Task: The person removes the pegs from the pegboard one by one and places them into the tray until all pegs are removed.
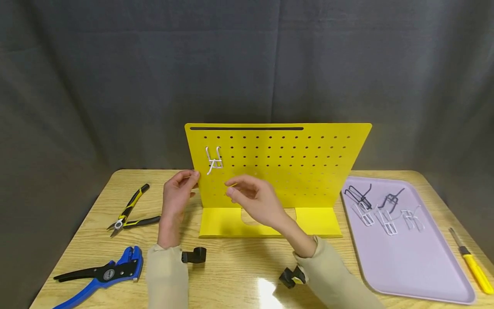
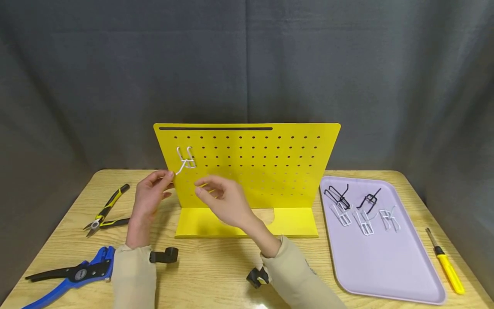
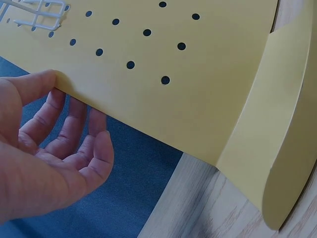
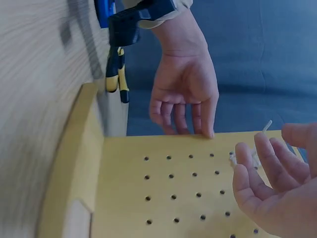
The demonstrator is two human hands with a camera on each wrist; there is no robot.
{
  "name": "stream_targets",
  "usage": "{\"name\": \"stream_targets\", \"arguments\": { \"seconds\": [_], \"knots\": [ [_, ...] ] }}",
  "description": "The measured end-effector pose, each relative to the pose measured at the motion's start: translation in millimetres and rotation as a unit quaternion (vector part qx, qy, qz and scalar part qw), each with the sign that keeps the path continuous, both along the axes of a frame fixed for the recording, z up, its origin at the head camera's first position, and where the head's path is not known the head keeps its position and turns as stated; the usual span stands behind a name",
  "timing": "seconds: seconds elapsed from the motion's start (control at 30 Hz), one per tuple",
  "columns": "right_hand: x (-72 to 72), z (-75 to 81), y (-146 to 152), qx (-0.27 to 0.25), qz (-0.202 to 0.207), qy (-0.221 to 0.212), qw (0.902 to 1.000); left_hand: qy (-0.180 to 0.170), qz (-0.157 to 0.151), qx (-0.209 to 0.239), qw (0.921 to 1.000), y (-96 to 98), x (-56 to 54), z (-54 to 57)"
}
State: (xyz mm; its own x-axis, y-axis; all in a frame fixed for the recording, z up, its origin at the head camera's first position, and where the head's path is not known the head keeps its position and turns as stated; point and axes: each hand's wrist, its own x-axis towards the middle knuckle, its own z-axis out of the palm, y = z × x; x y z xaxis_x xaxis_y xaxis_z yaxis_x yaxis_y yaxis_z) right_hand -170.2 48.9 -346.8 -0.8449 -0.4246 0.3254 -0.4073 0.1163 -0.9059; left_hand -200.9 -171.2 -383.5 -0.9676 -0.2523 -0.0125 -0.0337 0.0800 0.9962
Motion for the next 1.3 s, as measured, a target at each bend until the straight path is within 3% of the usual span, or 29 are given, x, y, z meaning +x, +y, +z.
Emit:
{"name": "stream_targets", "arguments": {
  "seconds": [0.33, 0.53, 0.8, 1.0, 1.3],
  "knots": [
    [-11.3, 23.9, -29, 0.032, 0.004, 0.027, 0.9991, 0.002, 0.003, -0.003, 1.0000, -0.5, 0.2, 0.3],
    [-15.1, 27.1, -38, 0.063, 0.011, 0.059, 0.9962, 0.005, -0.002, 0.006, 1.0000, -0.5, 0.1, -0.3],
    [-20.4, 27.9, -40, 0.077, -0.014, 0.104, 0.9915, 0.004, 0.001, -0.001, 1.0000, -1.2, 0.5, 1.2],
    [-21.3, 26.6, -40, 0.077, -0.031, 0.102, 0.9913, -0.005, -0.005, 0.001, 1.0000, -1.1, 0.7, 2.1],
    [-22.7, 25.7, -41, 0.064, -0.027, 0.068, 0.9953, -0.004, -0.001, 0.003, 1.0000, -0.4, 0.5, 0.6]
  ]
}}
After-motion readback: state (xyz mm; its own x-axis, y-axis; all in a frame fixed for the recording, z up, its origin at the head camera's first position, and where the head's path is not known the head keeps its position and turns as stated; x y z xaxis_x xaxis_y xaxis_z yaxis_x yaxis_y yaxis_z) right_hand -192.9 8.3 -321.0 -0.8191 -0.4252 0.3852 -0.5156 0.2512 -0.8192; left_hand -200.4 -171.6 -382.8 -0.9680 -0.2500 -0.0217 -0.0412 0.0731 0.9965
